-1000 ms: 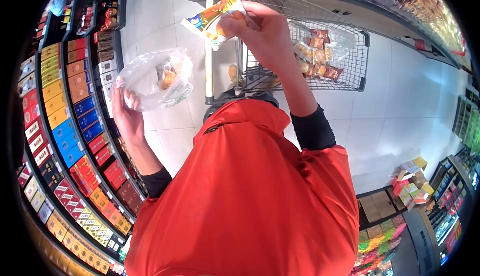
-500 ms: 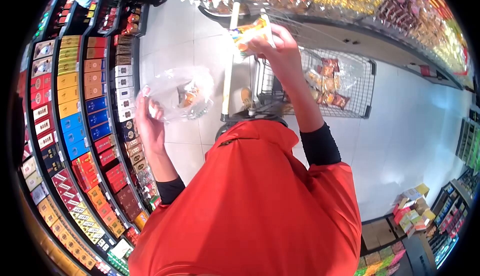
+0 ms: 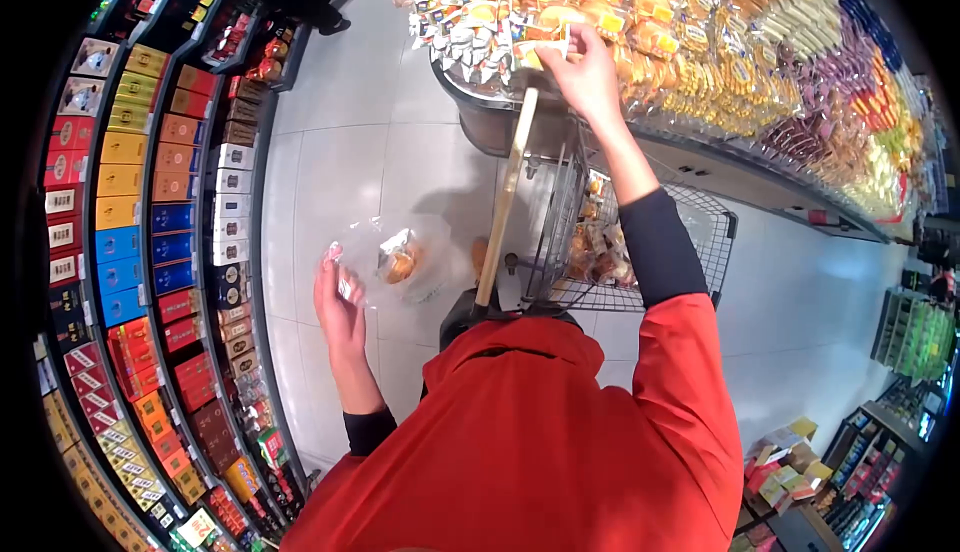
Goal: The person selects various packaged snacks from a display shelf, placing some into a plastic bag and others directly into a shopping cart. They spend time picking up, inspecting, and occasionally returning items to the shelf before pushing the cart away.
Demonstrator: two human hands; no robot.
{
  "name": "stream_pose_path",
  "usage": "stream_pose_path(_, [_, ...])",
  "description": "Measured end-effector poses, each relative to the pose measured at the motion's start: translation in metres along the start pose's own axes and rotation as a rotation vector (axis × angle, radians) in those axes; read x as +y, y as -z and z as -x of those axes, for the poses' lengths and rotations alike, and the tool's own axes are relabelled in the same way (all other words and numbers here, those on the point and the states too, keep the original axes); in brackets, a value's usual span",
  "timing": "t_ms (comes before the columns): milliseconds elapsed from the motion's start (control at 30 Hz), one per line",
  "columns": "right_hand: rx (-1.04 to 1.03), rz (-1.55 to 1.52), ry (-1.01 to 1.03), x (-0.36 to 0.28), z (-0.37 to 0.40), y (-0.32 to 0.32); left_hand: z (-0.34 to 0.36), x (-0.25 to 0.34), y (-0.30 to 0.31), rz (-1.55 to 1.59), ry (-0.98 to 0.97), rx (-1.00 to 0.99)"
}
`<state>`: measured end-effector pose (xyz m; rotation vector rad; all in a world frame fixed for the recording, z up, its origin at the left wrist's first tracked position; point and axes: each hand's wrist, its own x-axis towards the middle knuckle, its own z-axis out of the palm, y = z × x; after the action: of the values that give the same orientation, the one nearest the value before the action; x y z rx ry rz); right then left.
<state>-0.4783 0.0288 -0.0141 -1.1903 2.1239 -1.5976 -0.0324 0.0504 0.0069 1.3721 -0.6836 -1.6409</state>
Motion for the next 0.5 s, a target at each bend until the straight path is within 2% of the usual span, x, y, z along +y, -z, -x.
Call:
stream_pose_path(33, [-0.005, 0.012, 0.006, -0.001, -0.015, -0.007, -0.006, -0.001, 0.004, 0.013, 0.006, -0.001])
stream_pose_path(133, [0.050, 0.353, -0.054, -0.003, -0.052, -0.030, -0.025, -0.001, 0.023, 0.032, 0.030, -0.018])
stream_pose_path(167, [0.118, 0.405, 0.003, 0.027, -0.068, -0.041, -0.030, 0.000, 0.027, 0.049, 0.023, -0.031])
stream_pose_path(200, [0.119, 0.411, 0.002, 0.023, -0.070, -0.045, -0.034, 0.001, 0.031, 0.064, 0.015, -0.045])
stream_pose_path(267, [0.122, 0.576, -0.080, 0.016, -0.077, -0.054, -0.044, 0.004, 0.036, 0.061, 0.021, -0.034])
stream_pose_path(500, [0.115, 0.697, -0.083, 0.024, -0.084, -0.066, -0.065, 0.012, 0.040, 0.076, 0.021, -0.054])
